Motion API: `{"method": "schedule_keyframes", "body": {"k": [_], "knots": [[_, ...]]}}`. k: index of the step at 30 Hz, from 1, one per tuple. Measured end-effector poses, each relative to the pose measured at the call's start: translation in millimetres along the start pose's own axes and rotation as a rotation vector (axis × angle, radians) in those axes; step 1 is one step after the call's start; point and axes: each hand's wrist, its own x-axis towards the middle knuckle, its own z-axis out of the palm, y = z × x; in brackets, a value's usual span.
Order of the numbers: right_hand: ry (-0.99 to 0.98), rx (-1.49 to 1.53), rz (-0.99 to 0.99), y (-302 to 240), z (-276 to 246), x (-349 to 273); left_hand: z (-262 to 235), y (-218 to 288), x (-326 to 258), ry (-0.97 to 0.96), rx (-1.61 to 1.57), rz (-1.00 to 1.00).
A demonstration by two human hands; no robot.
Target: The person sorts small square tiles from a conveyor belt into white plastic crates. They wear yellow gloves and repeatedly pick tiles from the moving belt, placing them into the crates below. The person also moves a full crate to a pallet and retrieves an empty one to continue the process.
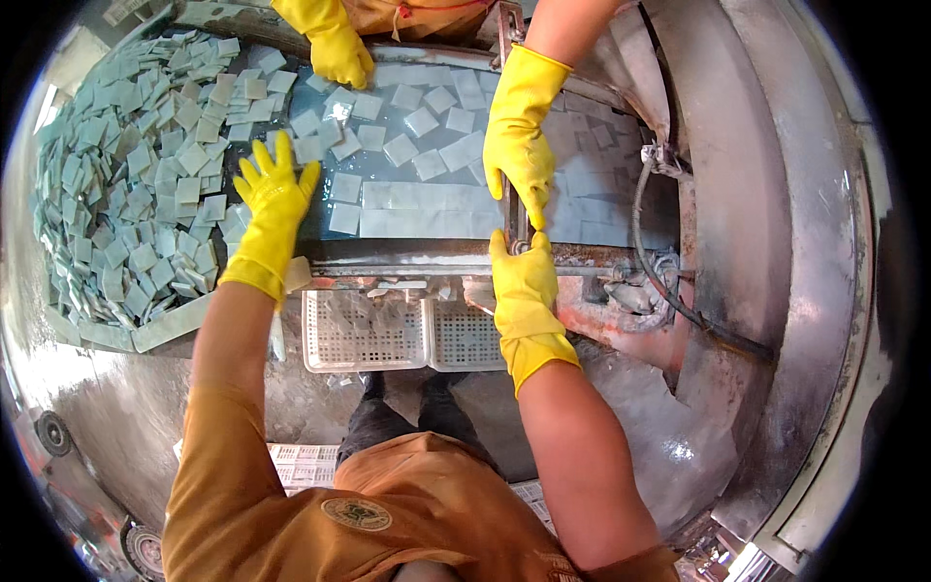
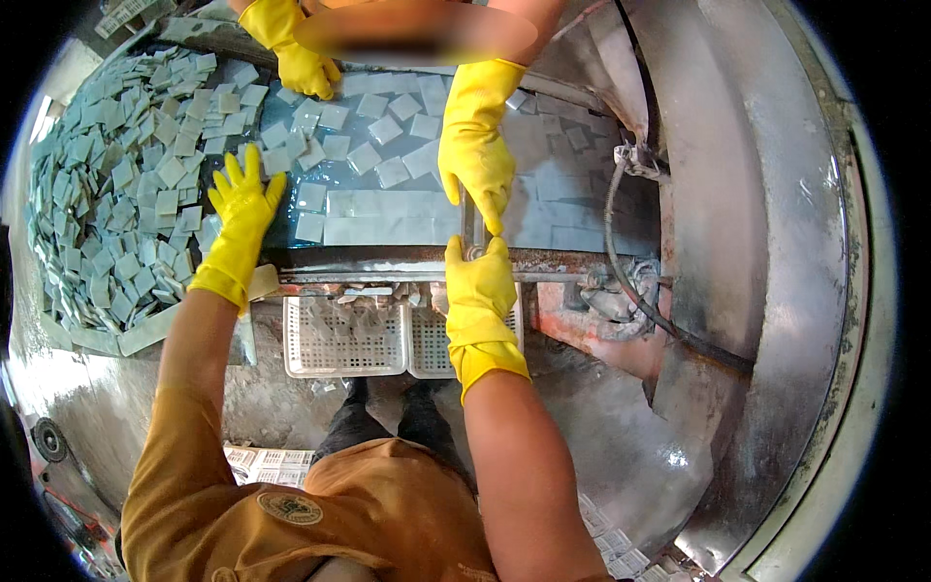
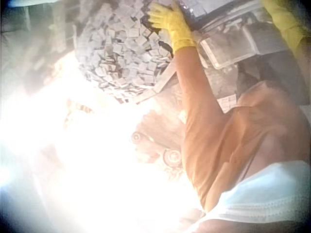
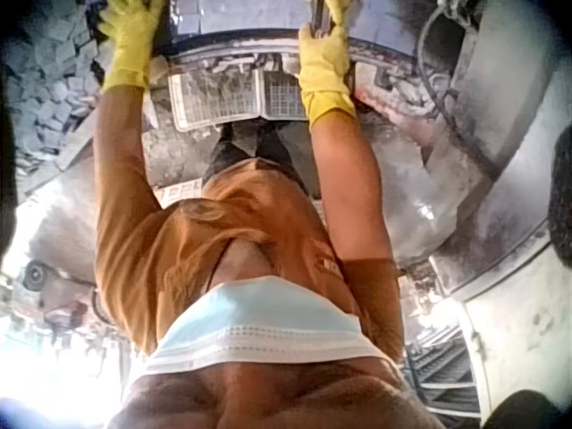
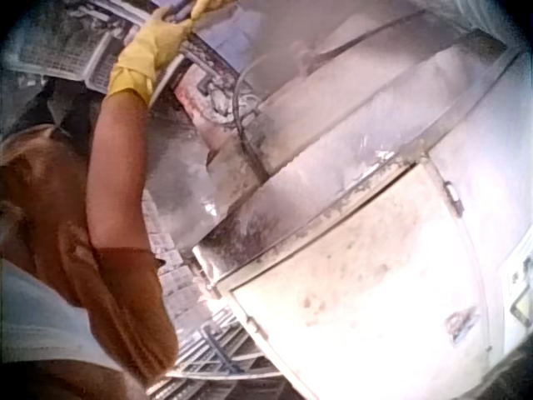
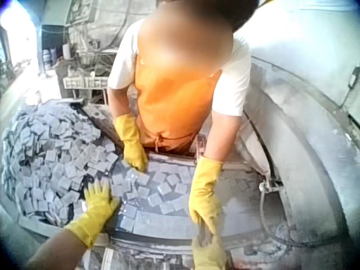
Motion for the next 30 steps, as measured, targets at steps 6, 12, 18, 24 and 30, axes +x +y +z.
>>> {"method": "schedule_keyframes", "body": {"k": [6,12,18,24,30], "knots": [[-0.014,-0.013,0.011,9,8,6,-45,29,-60,-0.346,-0.035,0.217],[0.003,-0.026,-0.006,4,5,2,-33,-25,-29,-0.055,0.007,0.474],[-0.007,-0.011,-0.022,8,8,4,-13,-92,22,0.104,-0.061,0.211],[0.009,-0.014,-0.013,7,6,3,-59,-27,-21,0.04,-0.393,0.787],[-0.043,-0.002,-0.001,3,0,1,-33,-4,-5,0.081,-0.233,0.782]]}}
